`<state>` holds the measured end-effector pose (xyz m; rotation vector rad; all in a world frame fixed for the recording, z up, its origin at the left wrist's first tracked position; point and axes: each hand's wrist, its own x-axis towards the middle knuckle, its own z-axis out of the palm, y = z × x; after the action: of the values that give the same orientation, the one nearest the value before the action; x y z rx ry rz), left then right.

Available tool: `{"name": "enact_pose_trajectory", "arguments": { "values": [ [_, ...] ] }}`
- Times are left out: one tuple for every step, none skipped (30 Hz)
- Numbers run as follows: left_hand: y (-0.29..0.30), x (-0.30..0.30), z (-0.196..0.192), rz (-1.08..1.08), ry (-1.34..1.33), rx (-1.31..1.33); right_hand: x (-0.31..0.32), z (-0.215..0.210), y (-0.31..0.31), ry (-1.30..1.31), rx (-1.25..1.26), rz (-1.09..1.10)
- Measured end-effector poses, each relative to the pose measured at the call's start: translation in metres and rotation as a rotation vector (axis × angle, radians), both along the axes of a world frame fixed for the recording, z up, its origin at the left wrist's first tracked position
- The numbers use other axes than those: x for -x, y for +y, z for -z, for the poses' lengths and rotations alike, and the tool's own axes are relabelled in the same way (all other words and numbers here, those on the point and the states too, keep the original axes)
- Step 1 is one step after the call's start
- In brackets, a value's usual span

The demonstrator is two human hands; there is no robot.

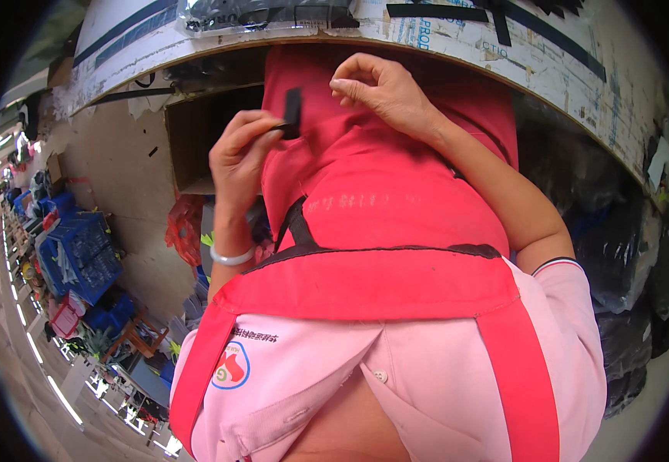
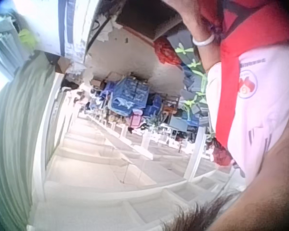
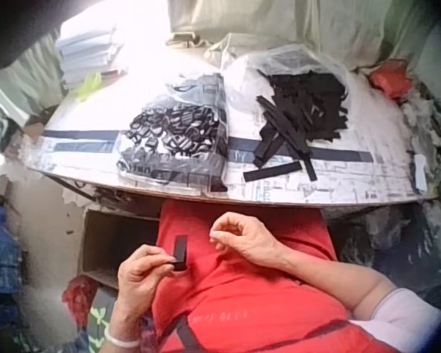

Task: Assembling plastic buckles onto black adjustable straps.

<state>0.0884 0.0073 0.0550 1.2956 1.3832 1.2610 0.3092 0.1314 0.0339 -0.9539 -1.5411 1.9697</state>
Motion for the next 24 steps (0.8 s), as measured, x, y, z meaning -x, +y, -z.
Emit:
{"name": "enact_pose_trajectory", "arguments": {
  "values": [
    [-0.008,0.02,-0.002,-0.031,0.083,0.101,-0.001,0.0,0.0,-0.037,0.012,-0.01],
    [-0.016,0.039,-0.005,-0.068,0.17,0.2,-0.002,-0.002,0.001,-0.071,0.021,-0.024],
    [-0.022,0.055,-0.002,-0.144,0.292,0.236,-0.005,-0.002,0.003,-0.065,0.009,-0.025],
    [-0.028,0.068,0.002,-0.224,0.415,0.27,-0.008,-0.001,0.005,-0.119,-0.072,-0.025],
    [-0.03,0.076,-0.002,-0.244,0.466,0.293,-0.007,-0.001,0.008,-0.168,-0.157,-0.028],
    [-0.025,0.08,-0.002,-0.257,0.476,0.276,-0.005,-0.004,0.008,-0.172,-0.233,0.022],
    [-0.019,0.081,-0.002,-0.251,0.399,0.205,-0.004,-0.007,0.014,-0.181,-0.318,0.028],
    [-0.01,0.077,-0.005,-0.243,0.323,0.132,-0.005,-0.01,0.019,-0.19,-0.404,0.035],
    [0.009,0.066,-0.015,-0.228,0.328,0.072,-0.005,-0.013,0.024,-0.203,-0.486,0.054],
    [0.031,0.057,-0.021,-0.212,0.355,0.02,-0.007,-0.016,0.03,-0.218,-0.569,0.077],
    [0.051,0.048,-0.025,-0.193,0.343,-0.012,-0.008,-0.018,0.036,-0.235,-0.606,0.092],
    [0.074,0.041,-0.029,-0.169,0.326,-0.046,-0.01,-0.02,0.042,-0.224,-0.627,0.099],
    [0.098,0.035,-0.033,-0.169,0.338,-0.095,-0.012,-0.018,0.047,-0.216,-0.619,0.135],
    [0.121,0.034,-0.035,-0.172,0.353,-0.143,-0.014,-0.014,0.051,-0.203,-0.61,0.169],
    [0.146,0.041,-0.029,-0.174,0.467,-0.188,-0.017,-0.008,0.055,-0.21,-0.64,0.191],
    [0.17,0.044,-0.029,-0.182,0.559,-0.199,-0.023,0.001,0.06,-0.215,-0.579,0.215],
    [0.192,0.049,-0.026,-0.19,0.65,-0.193,-0.023,0.003,0.061,-0.187,-0.517,0.259],
    [0.211,0.055,-0.021,-0.198,0.74,-0.183,-0.023,0.003,0.061,-0.159,-0.45,0.301],
    [0.229,0.059,-0.016,-0.224,0.824,-0.119,-0.023,0.002,0.062,-0.139,-0.438,0.297],
    [0.246,0.062,-0.008,-0.242,0.905,-0.052,-0.021,0.002,0.062,-0.153,-0.453,0.302],
    [0.259,0.062,-0.005,-0.252,0.964,0.052,-0.021,0.002,0.063,-0.157,-0.489,0.308],
    [0.27,0.062,-0.002,-0.282,1.013,0.131,-0.019,0.0,0.064,-0.16,-0.524,0.312],
    [0.279,0.06,0.0,-0.305,1.042,0.16,-0.019,-0.002,0.063,-0.173,-0.541,0.312],
    [0.286,0.059,0.002,-0.332,1.07,0.189,-0.019,-0.002,0.064,-0.168,-0.548,0.318]
  ]
}}
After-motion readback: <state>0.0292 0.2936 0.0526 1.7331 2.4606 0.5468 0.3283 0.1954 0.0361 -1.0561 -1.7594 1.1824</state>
